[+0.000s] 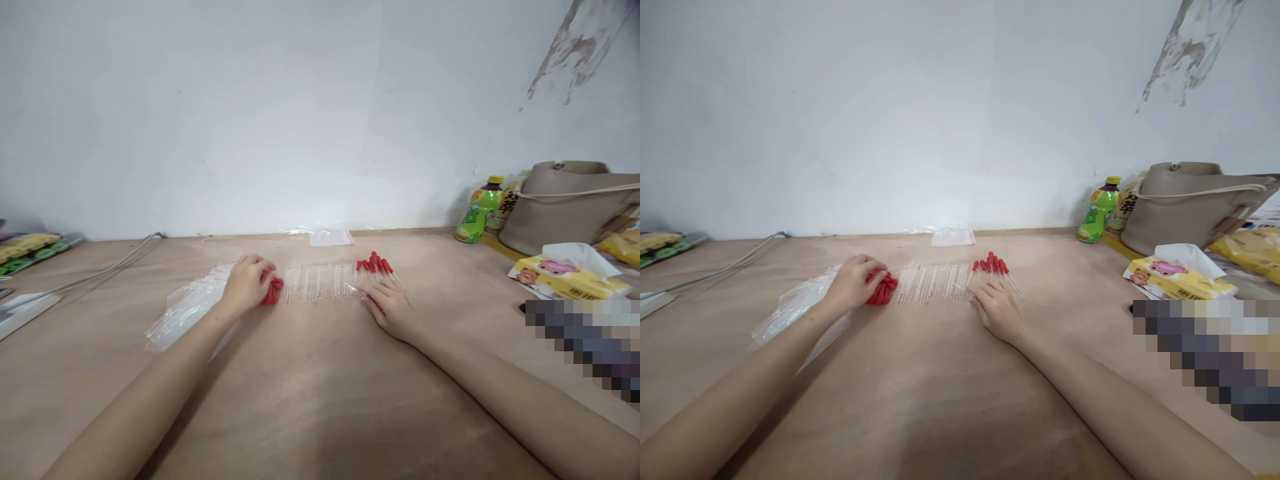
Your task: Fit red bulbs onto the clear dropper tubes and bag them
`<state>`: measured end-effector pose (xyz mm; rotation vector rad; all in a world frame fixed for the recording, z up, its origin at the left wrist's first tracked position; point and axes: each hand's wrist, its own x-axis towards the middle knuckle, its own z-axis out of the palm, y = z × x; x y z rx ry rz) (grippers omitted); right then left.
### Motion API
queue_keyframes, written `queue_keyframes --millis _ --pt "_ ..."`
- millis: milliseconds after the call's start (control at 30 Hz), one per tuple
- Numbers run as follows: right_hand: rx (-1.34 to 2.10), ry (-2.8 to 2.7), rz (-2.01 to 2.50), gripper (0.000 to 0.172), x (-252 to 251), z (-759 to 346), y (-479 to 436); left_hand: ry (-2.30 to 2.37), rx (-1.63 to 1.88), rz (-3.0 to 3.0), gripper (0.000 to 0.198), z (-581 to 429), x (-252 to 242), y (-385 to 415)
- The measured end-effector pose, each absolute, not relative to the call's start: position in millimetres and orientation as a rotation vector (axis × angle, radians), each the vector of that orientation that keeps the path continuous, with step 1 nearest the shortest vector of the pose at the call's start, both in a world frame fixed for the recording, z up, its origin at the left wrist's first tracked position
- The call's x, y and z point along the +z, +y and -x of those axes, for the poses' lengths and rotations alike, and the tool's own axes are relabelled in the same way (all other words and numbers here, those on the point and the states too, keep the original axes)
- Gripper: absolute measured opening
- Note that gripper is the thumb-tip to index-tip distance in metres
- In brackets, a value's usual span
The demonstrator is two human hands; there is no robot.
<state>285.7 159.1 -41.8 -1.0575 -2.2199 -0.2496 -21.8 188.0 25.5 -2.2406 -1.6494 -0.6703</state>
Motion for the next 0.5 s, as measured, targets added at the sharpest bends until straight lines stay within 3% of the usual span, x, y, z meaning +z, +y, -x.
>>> queue_keyframes --millis 233,500 --pt "-0.133 -2.208 0.999 0.021 -41 -286 161 -1.88 -0.1 2.417 0.031 55 52 248" --pt "-0.09 -2.195 0.973 0.017 -42 -285 162 -1.927 -0.039 2.509 0.027 57 52 260"
